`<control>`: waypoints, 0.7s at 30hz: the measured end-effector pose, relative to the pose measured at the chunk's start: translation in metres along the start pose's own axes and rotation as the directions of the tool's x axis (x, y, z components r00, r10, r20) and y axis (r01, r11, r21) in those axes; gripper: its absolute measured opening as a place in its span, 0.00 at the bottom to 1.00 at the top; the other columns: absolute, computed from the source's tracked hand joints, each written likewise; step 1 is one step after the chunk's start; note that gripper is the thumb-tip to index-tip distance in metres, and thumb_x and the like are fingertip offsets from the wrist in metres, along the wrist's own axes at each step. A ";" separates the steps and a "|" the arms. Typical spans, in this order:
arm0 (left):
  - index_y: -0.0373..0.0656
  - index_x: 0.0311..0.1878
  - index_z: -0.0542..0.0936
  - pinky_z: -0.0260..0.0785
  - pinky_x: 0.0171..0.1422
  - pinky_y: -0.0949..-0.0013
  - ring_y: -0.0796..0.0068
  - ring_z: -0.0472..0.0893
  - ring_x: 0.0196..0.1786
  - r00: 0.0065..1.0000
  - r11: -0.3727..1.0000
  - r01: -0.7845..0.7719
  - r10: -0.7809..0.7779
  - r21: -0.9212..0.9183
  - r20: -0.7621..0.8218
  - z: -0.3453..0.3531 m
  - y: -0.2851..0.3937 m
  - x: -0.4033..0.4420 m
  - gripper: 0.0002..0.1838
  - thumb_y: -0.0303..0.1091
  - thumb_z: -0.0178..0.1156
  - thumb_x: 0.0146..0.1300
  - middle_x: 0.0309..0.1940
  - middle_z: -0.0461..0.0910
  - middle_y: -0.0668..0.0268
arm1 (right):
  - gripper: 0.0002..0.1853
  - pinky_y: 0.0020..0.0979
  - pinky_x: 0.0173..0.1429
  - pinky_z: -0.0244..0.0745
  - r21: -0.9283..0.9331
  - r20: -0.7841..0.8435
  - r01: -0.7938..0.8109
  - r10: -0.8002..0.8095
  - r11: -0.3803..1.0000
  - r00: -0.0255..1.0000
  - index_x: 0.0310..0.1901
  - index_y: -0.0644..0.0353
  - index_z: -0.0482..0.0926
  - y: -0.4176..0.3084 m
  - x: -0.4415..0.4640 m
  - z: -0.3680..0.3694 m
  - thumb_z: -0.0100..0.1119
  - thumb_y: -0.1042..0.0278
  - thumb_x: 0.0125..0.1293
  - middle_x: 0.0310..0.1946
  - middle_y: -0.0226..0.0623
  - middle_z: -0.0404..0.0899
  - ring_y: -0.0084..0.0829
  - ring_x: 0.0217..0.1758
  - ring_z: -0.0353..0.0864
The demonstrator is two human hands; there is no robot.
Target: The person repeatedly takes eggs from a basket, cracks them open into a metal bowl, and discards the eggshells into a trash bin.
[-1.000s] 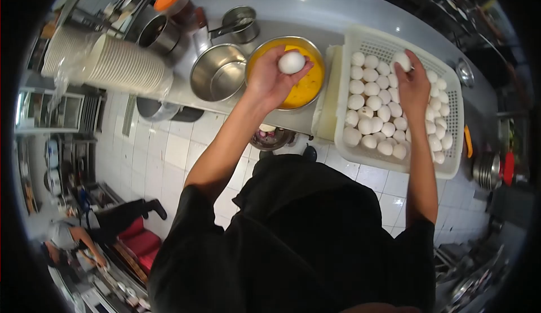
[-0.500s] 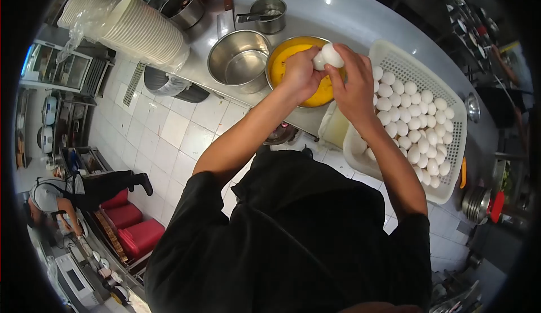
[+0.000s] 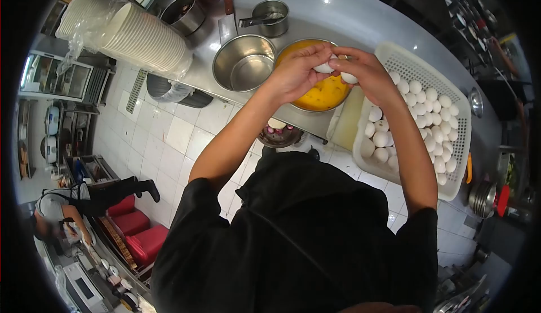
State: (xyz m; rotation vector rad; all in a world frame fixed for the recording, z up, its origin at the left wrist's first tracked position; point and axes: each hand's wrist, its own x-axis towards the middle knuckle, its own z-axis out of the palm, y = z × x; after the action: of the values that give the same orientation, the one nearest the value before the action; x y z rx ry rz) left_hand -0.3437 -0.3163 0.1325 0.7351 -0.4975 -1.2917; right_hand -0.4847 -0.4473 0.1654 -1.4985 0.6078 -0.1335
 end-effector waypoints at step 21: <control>0.31 0.52 0.80 0.74 0.44 0.75 0.79 0.81 0.38 0.934 0.420 -0.037 0.337 0.907 -0.118 -0.028 -0.003 0.016 0.19 0.25 0.66 0.56 0.40 0.86 0.60 | 0.23 0.27 0.51 0.76 -0.377 -0.052 0.240 -0.279 0.894 0.959 0.51 0.65 0.84 0.031 0.051 0.006 0.67 0.65 0.52 0.36 0.39 0.85 0.26 0.39 0.83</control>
State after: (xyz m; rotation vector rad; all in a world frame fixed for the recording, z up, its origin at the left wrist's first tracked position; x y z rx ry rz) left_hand -0.3228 -0.3260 0.1099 1.6982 -1.0315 -0.5729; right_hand -0.4479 -0.4620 0.1211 -1.9470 0.5316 -0.3222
